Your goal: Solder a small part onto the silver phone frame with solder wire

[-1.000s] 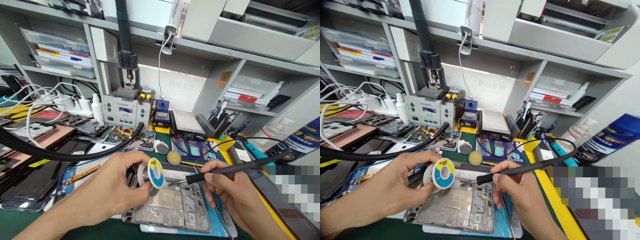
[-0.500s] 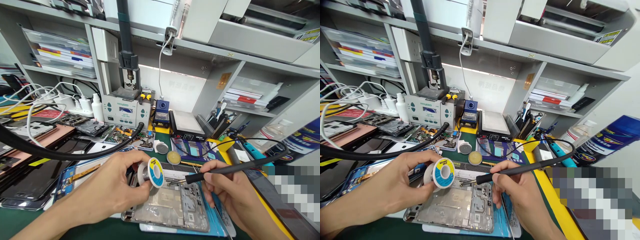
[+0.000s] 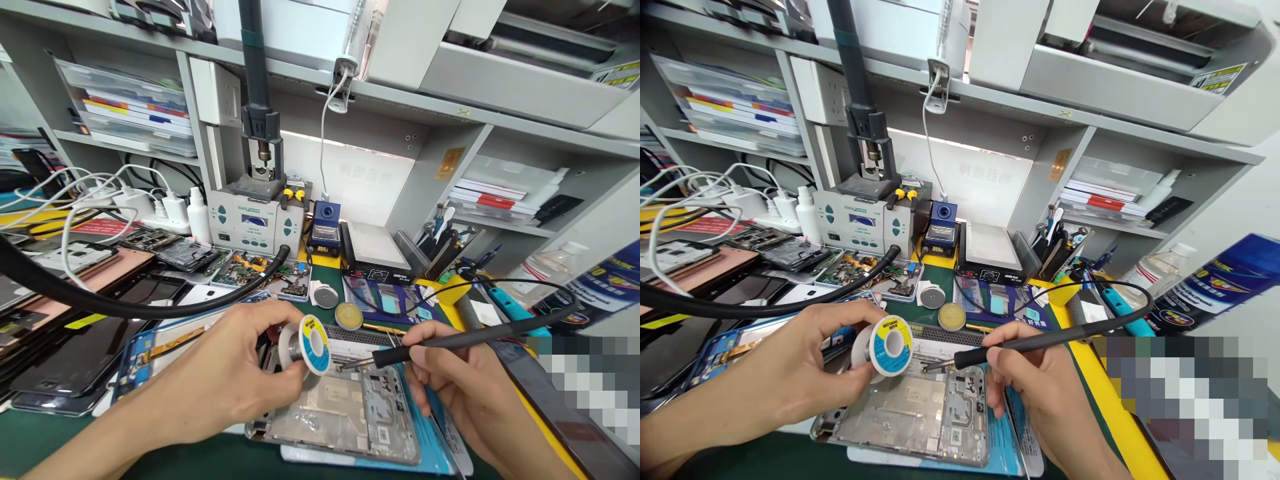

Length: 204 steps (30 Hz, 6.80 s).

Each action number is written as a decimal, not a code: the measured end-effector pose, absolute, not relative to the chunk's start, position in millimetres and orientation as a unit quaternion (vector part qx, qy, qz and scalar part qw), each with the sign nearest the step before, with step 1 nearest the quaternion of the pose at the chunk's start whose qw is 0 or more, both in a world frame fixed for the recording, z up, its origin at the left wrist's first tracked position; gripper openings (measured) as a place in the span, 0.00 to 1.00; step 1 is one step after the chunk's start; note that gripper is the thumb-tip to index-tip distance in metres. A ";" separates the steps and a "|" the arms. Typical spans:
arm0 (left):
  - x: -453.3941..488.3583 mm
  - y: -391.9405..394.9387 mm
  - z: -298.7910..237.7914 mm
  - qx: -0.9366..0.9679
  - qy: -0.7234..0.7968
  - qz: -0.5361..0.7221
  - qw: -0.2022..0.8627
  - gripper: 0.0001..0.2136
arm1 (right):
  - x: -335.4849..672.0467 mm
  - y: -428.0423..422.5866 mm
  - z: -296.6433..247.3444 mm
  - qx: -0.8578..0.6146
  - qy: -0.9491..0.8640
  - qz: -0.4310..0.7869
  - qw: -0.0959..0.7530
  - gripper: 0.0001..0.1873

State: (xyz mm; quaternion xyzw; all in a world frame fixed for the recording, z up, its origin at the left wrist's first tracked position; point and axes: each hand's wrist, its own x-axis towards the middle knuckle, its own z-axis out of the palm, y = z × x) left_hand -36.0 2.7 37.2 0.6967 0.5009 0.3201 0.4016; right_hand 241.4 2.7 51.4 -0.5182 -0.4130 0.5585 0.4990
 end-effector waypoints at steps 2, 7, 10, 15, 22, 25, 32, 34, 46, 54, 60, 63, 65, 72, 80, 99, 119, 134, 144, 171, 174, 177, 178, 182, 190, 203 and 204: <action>-36.5 2.9 34.5 0.695 0.502 0.317 0.405 0.12 | 241.5 2.4 50.5 -0.514 -0.409 0.562 0.503 0.16; -39.8 3.2 21.9 0.686 0.498 0.310 0.430 0.09 | 242.9 2.1 48.3 -0.507 -0.409 0.565 0.507 0.17; -41.9 3.3 17.1 0.684 0.500 0.308 0.434 0.09 | 243.2 2.4 47.8 -0.506 -0.408 0.565 0.507 0.17; -42.3 4.1 17.2 0.687 0.504 0.310 0.422 0.12 | 243.2 3.1 47.2 -0.502 -0.407 0.567 0.510 0.17; -40.3 4.1 18.4 0.696 0.502 0.314 0.407 0.13 | 243.2 3.2 47.0 -0.498 -0.407 0.570 0.511 0.18; -39.0 3.2 22.6 0.702 0.498 0.318 0.397 0.12 | 242.8 2.9 47.7 -0.501 -0.405 0.570 0.509 0.17; -37.2 3.0 25.8 0.706 0.496 0.318 0.393 0.13 | 242.5 2.8 47.7 -0.506 -0.407 0.568 0.505 0.16; -37.3 3.6 24.5 0.707 0.496 0.320 0.390 0.13 | 242.5 2.4 47.8 -0.507 -0.408 0.568 0.504 0.16; -34.2 3.6 29.5 0.706 0.504 0.307 0.391 0.14 | 240.0 1.1 51.2 -0.515 -0.413 0.561 0.500 0.15; -33.1 2.6 32.9 0.709 0.508 0.294 0.391 0.14 | 239.9 0.8 50.0 -0.511 -0.410 0.565 0.502 0.17; -33.5 3.4 31.3 0.717 0.500 0.313 0.372 0.13 | 241.4 1.4 48.4 -0.503 -0.410 0.571 0.504 0.19; -32.5 3.5 33.7 0.718 0.497 0.320 0.367 0.13 | 241.3 1.2 48.3 -0.504 -0.411 0.570 0.503 0.18; -31.6 3.4 36.6 0.718 0.497 0.319 0.367 0.13 | 241.2 0.9 48.3 -0.506 -0.413 0.568 0.501 0.18; -30.9 1.7 40.7 0.716 0.501 0.319 0.367 0.13 | 241.6 0.8 48.4 -0.507 -0.415 0.567 0.499 0.18; -31.6 2.7 35.1 0.719 0.493 0.342 0.351 0.13 | 241.4 1.0 49.2 -0.513 -0.416 0.565 0.494 0.17; -33.6 2.1 29.5 0.707 0.494 0.328 0.385 0.15 | 240.8 1.1 49.6 -0.505 -0.422 0.567 0.496 0.15; -30.1 1.2 39.0 0.710 0.503 0.308 0.384 0.14 | 239.5 0.3 50.0 -0.499 -0.413 0.572 0.503 0.17; -30.2 1.4 36.0 0.700 0.512 0.292 0.403 0.13 | 239.6 -0.1 49.5 -0.495 -0.410 0.575 0.507 0.18; -29.5 2.3 37.2 0.702 0.503 0.298 0.405 0.14 | 239.0 0.1 50.7 -0.499 -0.409 0.574 0.505 0.18; -25.0 -0.1 49.5 0.696 0.512 0.277 0.419 0.10 | 239.6 -0.7 51.0 -0.502 -0.416 0.573 0.496 0.17; -25.2 0.9 49.0 0.697 0.514 0.278 0.415 0.12 | 239.2 -0.9 51.3 -0.501 -0.417 0.573 0.496 0.17; -25.4 1.6 48.5 0.700 0.512 0.276 0.414 0.12 | 239.4 -1.0 51.4 -0.500 -0.416 0.577 0.494 0.16; -25.4 1.6 48.4 0.701 0.512 0.276 0.411 0.12 | 239.6 -1.1 51.5 -0.500 -0.415 0.578 0.494 0.16; -25.1 1.2 48.7 0.698 0.517 0.271 0.415 0.11 | 240.4 -1.4 51.3 -0.499 -0.416 0.578 0.493 0.16; -25.1 0.6 48.0 0.703 0.511 0.279 0.408 0.10 | 240.0 -0.8 51.0 -0.504 -0.420 0.572 0.492 0.15; -26.9 -0.5 44.2 0.708 0.506 0.286 0.401 0.08 | 239.6 -1.0 50.9 -0.502 -0.415 0.576 0.494 0.17; -26.8 -0.8 44.9 0.705 0.508 0.284 0.405 0.07 | 239.6 -1.0 50.9 -0.500 -0.415 0.577 0.495 0.17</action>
